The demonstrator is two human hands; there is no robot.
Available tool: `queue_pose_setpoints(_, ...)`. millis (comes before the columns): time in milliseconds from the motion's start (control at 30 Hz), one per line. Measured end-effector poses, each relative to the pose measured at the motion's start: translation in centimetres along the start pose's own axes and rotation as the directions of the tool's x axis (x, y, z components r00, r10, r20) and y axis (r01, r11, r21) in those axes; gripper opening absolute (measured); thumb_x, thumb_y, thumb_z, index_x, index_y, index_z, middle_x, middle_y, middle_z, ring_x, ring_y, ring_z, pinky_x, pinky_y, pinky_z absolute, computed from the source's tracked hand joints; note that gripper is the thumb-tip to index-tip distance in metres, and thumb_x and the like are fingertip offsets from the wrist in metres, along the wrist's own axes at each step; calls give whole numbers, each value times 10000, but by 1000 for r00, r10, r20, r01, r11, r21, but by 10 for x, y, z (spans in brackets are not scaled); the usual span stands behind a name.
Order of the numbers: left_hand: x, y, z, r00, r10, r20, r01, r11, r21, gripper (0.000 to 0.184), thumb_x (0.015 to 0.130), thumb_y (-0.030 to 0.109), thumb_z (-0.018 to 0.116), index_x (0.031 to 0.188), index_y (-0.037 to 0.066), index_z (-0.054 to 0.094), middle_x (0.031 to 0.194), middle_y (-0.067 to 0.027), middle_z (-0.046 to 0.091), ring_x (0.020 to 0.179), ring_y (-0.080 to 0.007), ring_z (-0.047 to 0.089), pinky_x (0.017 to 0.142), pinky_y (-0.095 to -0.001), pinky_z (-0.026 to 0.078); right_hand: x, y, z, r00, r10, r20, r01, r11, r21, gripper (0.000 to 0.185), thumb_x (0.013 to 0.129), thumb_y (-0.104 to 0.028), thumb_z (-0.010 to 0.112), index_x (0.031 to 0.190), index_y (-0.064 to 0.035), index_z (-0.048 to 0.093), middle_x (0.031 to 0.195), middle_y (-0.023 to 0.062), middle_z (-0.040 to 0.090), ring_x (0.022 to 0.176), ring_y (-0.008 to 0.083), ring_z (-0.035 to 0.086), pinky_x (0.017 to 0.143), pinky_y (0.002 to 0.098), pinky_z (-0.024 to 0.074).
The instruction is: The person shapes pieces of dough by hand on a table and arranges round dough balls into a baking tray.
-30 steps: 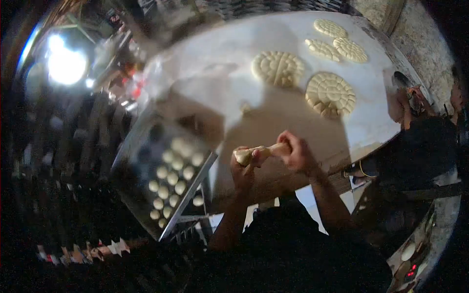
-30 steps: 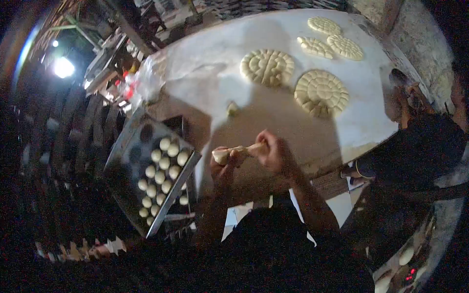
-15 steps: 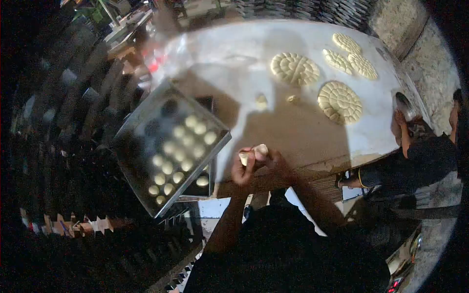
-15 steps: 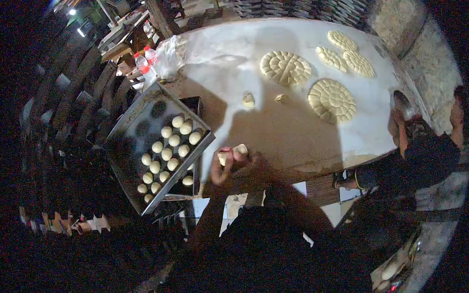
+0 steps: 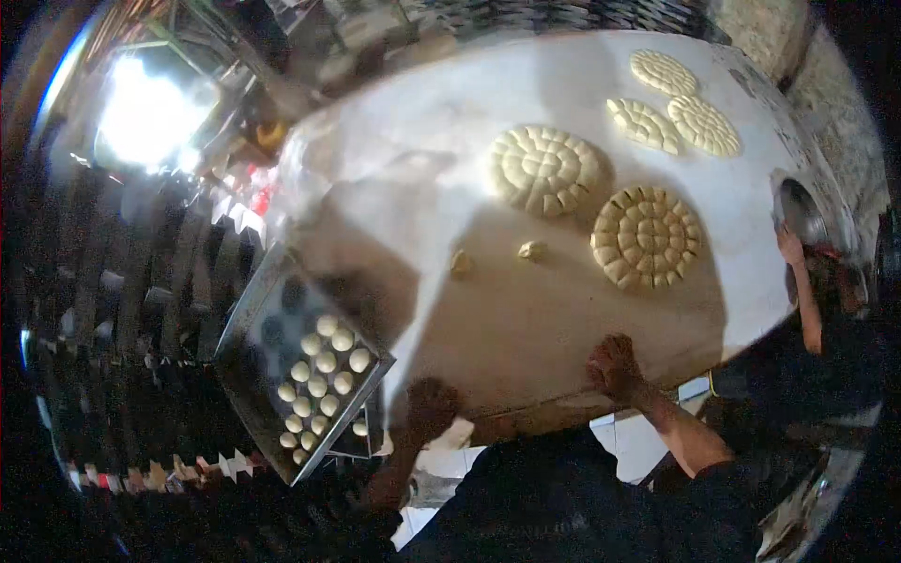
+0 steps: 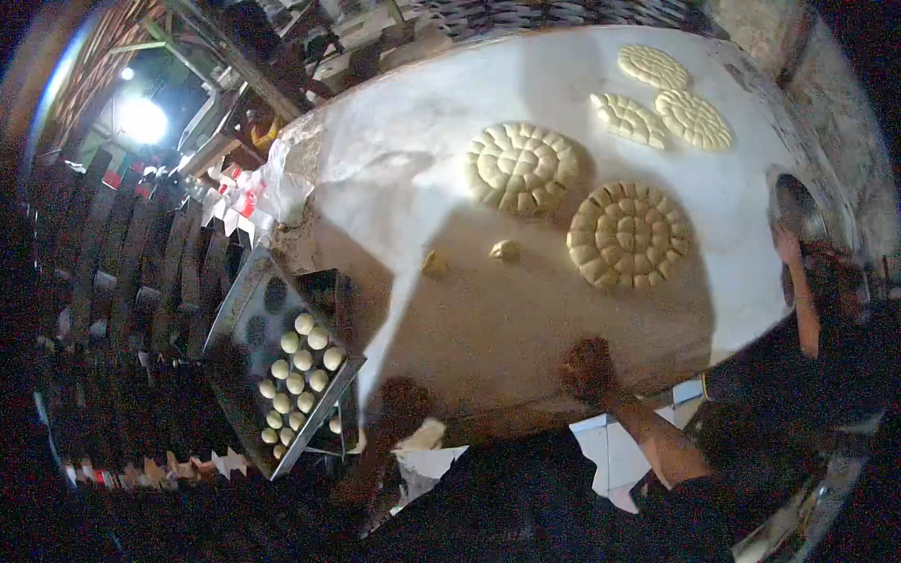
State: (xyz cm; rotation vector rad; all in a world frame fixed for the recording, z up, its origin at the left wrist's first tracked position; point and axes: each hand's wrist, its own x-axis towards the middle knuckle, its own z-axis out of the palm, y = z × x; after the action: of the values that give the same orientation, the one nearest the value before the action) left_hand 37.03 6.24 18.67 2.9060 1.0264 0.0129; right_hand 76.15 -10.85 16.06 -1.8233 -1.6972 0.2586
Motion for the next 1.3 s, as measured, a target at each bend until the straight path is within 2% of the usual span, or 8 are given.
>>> queue_pose_setpoints(33,10,4,-21,998,-34,-56,29,995,-95,256,766,289,631,883,65,589,917,-159,547,911,-337,510,845,-484,377,10,-13,-21,960,-239,143,278,814,-510,410,883,-418,537,954,-26,437,867,134,421,821,293,436,861,470,381)
queue_pose_setpoints(500,59,33,-48,864,-50,500,140,980,-143,184,849,190,520,984,116,620,924,-116,619,830,-300,569,808,-472,421,46,-8,40,857,-384,342,418,908,-27,353,793,-209,552,1003,73,520,1040,296,480,1061,504,428,981,587,318)
queue_pose_setpoints(533,54,11,-24,975,-200,96,216,954,-207,168,851,213,523,953,113,612,917,-88,607,845,-271,564,798,-466,412,74,-16,35,893,-360,268,394,915,-82,348,795,-209,551,1000,71,519,1026,291,481,1052,499,432,972,585,324)
queue_pose_setpoints(600,66,-24,109,826,-531,186,273,90,-958,162,846,215,532,921,96,613,910,-94,608,872,-273,571,836,-467,417,127,-34,26,942,-316,110,332,923,-194,338,800,-209,548,993,67,518,996,279,482,1035,490,440,956,582,337)
queue_pose_setpoints(667,127,26,-25,969,-248,-16,247,968,-37,188,835,210,557,976,97,609,984,-98,603,951,-271,562,906,-464,402,131,-52,38,952,-303,46,305,922,-239,333,803,-208,547,990,65,517,981,273,482,1026,485,444,948,581,343)
queue_pose_setpoints(733,116,77,-50,998,41,49,-58,902,427,235,824,205,581,1031,98,604,1059,-101,599,1030,-270,554,976,-462,387,111,-64,63,972,-205,115,219,968,-126,291,822,-207,525,964,46,510,959,266,475,1026,478,441,953,579,338)
queue_pose_setpoints(1067,81,-46,20,884,-425,-193,250,780,-574,201,828,148,570,989,28,565,976,-135,577,980,-276,563,919,-408,439,162,-16,40,983,-148,-111,137,986,-97,290,880,-290,464,813,-8,463,870,196,460,925,382,457,880,526,339)
queue_pose_setpoints(1300,64,29,5,945,93,-313,-239,850,-470,304,773,174,607,1047,43,582,1090,-159,565,1095,-315,513,961,-423,383,85,-22,93,973,-213,-92,186,954,-234,203,870,-212,482,875,-12,519,897,181,507,895,375,488,859,483,374)
